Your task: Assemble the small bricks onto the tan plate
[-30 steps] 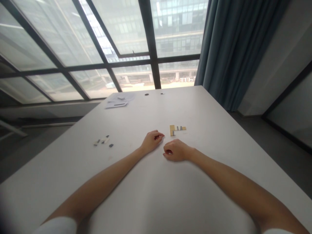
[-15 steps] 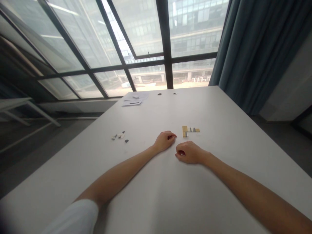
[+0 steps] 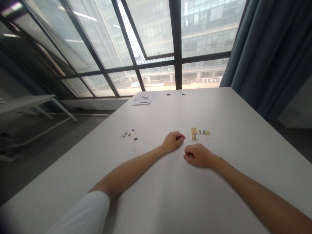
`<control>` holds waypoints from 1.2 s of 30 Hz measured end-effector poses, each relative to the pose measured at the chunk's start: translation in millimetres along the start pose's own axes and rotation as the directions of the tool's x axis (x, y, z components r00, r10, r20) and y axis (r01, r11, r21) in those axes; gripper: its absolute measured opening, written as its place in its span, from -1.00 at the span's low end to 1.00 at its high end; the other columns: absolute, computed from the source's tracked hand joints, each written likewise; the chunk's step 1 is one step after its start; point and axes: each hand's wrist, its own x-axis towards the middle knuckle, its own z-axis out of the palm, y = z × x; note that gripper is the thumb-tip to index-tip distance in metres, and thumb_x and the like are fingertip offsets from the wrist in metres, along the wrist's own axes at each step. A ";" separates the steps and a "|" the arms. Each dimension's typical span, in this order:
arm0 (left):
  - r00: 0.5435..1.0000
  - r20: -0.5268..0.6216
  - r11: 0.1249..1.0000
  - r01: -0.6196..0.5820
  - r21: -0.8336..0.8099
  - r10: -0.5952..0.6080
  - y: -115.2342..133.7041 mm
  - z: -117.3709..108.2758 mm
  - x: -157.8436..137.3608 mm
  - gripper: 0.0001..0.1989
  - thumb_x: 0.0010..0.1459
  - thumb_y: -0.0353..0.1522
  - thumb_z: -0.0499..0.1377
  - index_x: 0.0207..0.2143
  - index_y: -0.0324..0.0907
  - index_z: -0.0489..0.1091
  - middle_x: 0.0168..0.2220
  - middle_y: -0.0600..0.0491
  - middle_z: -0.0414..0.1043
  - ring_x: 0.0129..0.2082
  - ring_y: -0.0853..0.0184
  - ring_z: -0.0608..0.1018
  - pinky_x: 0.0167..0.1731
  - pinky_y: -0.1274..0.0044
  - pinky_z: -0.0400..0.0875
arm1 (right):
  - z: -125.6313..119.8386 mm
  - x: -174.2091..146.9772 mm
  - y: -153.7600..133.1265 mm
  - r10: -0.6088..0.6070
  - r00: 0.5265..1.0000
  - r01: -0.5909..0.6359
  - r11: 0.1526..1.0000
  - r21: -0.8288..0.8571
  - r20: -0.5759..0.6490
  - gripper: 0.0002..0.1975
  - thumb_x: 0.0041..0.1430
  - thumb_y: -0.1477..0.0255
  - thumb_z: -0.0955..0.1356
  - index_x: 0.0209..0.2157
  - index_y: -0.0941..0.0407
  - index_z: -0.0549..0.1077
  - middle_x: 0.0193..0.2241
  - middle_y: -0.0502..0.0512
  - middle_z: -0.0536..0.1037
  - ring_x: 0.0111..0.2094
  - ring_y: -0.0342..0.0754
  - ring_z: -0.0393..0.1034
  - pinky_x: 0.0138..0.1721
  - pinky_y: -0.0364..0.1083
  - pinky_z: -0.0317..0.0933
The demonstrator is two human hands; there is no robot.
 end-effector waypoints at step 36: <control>0.904 -0.179 0.760 0.424 0.492 -0.389 -147.6 -235.4 -68.9 -0.66 0.21 -0.18 0.13 -0.14 -0.14 0.60 -0.33 0.02 0.56 -0.34 0.32 0.51 -0.30 0.56 0.33 | 5.0 0.5 3.5 -0.018 1.000 0.019 1.000 -0.015 0.004 -0.73 0.22 0.38 0.28 -0.55 0.12 0.24 -0.58 -0.03 0.36 -0.52 -0.17 0.14 -0.42 -0.13 -0.06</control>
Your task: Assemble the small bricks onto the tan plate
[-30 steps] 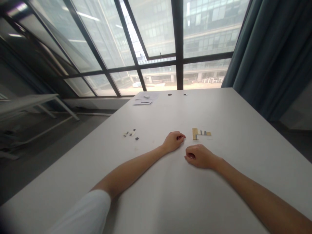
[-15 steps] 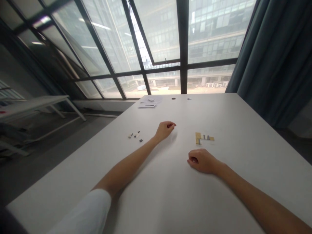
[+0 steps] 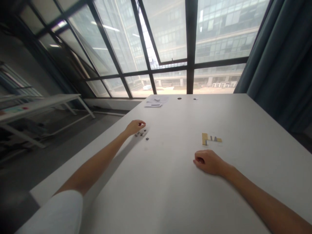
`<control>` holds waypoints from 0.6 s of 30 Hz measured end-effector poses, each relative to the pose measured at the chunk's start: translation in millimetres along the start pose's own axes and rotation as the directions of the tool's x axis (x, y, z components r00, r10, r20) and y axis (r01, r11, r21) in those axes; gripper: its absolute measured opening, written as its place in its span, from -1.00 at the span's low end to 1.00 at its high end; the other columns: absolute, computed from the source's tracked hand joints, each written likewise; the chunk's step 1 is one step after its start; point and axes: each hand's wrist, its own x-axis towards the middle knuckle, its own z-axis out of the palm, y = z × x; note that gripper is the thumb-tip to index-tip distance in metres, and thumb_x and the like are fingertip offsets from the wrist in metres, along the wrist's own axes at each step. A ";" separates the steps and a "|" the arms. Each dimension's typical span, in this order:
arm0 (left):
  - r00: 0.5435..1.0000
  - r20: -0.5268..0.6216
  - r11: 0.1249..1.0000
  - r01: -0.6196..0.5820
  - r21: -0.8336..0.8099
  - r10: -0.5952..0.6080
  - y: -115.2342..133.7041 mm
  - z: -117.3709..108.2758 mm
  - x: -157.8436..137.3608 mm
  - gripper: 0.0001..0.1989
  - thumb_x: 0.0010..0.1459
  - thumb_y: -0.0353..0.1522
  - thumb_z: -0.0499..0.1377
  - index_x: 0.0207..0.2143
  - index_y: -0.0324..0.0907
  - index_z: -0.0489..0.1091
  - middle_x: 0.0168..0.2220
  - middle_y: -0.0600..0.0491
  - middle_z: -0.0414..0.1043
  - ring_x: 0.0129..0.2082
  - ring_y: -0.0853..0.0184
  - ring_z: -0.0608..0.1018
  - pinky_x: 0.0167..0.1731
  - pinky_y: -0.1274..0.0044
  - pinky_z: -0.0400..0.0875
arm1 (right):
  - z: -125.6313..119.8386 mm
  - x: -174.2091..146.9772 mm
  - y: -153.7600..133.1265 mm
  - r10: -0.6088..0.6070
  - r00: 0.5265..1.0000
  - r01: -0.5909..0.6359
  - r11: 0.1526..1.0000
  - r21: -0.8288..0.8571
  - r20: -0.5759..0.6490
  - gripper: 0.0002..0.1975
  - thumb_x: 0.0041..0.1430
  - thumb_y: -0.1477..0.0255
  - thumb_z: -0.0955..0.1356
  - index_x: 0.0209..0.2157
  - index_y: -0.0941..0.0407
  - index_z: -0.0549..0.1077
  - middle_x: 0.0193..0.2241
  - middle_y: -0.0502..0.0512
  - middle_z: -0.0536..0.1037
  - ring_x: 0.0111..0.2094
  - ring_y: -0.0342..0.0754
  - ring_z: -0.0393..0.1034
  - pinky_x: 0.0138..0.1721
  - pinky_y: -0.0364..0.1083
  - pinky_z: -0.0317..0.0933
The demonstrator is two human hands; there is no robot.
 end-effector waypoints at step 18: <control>0.968 0.248 0.988 -0.059 0.142 0.022 -51.8 20.3 4.0 -0.71 0.06 -0.17 0.24 -0.21 -0.05 0.63 -0.32 0.02 0.55 -0.34 0.32 0.50 -0.39 0.61 0.25 | 2.1 -0.7 1.6 0.010 1.000 -0.010 1.000 0.024 -0.011 -0.73 0.21 0.36 0.29 -0.55 0.11 0.29 -0.59 -0.03 0.36 -0.53 -0.15 0.15 -0.43 -0.13 -0.03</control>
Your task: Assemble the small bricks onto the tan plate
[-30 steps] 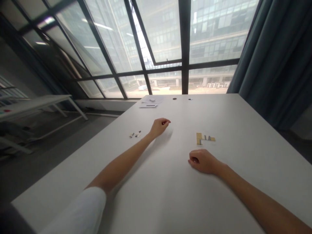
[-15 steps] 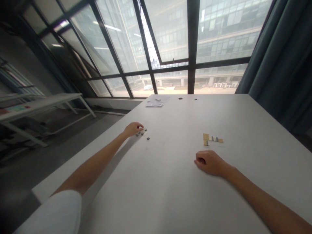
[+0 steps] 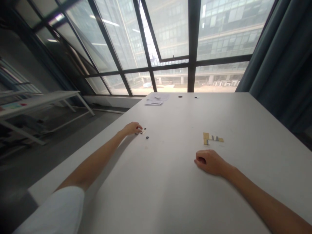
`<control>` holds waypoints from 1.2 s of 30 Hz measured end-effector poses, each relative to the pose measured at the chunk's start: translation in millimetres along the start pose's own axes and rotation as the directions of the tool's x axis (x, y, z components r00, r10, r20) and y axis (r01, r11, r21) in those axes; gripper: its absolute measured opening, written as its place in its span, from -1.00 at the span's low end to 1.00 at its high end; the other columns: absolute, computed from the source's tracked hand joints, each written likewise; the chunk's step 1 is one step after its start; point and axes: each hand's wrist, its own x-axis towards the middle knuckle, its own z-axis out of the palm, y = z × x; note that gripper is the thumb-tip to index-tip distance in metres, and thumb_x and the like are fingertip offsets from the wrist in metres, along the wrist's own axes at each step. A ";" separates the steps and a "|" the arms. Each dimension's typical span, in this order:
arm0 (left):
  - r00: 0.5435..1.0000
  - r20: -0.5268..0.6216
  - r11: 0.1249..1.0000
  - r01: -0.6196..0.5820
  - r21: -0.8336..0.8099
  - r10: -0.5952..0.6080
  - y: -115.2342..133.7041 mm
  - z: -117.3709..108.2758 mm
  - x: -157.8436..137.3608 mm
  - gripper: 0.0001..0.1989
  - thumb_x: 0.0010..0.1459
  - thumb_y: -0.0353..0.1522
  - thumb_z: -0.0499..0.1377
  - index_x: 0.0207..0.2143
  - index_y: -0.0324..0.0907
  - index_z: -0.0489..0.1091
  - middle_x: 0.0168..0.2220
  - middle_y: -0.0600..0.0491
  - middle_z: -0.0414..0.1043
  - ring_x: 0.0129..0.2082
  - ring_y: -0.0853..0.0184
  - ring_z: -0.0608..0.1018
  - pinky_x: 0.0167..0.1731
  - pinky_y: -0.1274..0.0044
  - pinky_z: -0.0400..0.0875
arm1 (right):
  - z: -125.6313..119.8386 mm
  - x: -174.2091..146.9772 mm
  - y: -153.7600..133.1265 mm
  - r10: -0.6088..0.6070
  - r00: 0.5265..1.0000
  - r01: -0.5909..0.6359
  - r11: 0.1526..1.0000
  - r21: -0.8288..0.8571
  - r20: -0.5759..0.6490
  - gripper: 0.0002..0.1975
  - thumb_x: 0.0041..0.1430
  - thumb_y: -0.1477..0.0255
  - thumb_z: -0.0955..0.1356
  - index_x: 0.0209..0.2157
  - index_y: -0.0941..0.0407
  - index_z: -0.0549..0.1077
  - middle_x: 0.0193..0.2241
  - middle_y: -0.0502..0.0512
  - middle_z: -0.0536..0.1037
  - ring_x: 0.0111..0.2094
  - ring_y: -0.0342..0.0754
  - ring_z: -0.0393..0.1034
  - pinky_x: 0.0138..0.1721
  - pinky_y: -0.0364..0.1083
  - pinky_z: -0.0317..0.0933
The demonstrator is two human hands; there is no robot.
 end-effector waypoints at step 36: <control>0.601 -0.179 0.617 -0.786 0.046 0.779 243.2 -19.5 -34.5 -0.85 0.17 -0.33 0.18 -0.25 -0.09 0.54 -0.30 0.04 0.48 -0.21 0.34 0.50 -0.30 0.57 0.33 | -3.0 7.4 11.5 0.013 0.938 -0.004 1.000 0.028 -0.346 -0.78 0.31 0.29 0.34 -0.13 0.10 0.56 -0.32 0.11 0.57 -0.36 -0.08 0.44 -0.26 -0.11 0.27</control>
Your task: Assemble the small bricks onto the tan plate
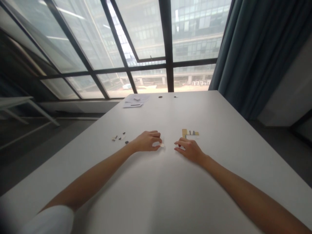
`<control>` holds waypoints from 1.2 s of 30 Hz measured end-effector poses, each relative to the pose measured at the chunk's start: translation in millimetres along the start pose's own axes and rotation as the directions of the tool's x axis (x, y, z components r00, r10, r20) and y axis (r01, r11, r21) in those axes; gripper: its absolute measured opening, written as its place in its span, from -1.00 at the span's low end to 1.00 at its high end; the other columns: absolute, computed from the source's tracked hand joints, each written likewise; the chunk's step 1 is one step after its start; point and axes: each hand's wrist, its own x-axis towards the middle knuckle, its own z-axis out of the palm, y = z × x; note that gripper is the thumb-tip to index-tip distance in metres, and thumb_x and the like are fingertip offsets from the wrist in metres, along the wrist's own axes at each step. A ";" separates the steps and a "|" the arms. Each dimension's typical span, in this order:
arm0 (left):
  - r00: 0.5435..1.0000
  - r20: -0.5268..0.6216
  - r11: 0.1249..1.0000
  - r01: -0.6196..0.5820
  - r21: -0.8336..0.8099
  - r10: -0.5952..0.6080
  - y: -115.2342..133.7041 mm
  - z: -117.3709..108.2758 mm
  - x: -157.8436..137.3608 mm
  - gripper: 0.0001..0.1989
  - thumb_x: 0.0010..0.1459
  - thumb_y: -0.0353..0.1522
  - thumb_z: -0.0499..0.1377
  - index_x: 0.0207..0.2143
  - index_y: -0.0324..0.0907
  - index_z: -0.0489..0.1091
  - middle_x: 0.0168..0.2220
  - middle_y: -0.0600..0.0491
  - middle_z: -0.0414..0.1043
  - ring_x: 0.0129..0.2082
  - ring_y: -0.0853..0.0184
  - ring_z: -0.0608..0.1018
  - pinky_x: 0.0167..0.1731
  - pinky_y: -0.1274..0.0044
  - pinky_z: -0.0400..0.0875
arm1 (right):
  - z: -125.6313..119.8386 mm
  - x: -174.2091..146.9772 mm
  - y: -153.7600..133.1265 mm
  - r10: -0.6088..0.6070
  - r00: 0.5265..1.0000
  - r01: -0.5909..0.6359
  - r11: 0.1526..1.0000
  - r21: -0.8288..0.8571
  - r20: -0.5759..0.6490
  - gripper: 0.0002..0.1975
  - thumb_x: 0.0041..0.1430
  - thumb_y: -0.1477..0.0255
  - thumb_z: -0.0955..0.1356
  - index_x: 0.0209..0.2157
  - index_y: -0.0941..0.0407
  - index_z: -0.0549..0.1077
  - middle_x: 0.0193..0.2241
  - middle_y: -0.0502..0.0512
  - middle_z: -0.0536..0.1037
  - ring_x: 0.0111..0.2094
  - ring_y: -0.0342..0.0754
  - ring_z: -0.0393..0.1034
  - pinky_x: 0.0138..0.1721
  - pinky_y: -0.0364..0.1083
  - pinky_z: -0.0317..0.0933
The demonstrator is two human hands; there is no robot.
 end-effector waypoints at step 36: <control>0.945 -0.285 0.822 -0.033 -0.568 -0.159 12.0 81.9 38.1 -0.72 0.23 -0.15 0.24 -0.27 -0.15 0.63 -0.43 0.06 0.36 -0.42 0.43 0.42 -0.37 0.60 0.33 | -7.9 2.9 16.2 -0.063 0.997 0.065 0.996 0.059 -0.034 -0.82 0.36 0.35 0.32 -0.19 0.09 0.56 -0.32 0.09 0.55 -0.31 -0.07 0.43 -0.23 -0.11 0.28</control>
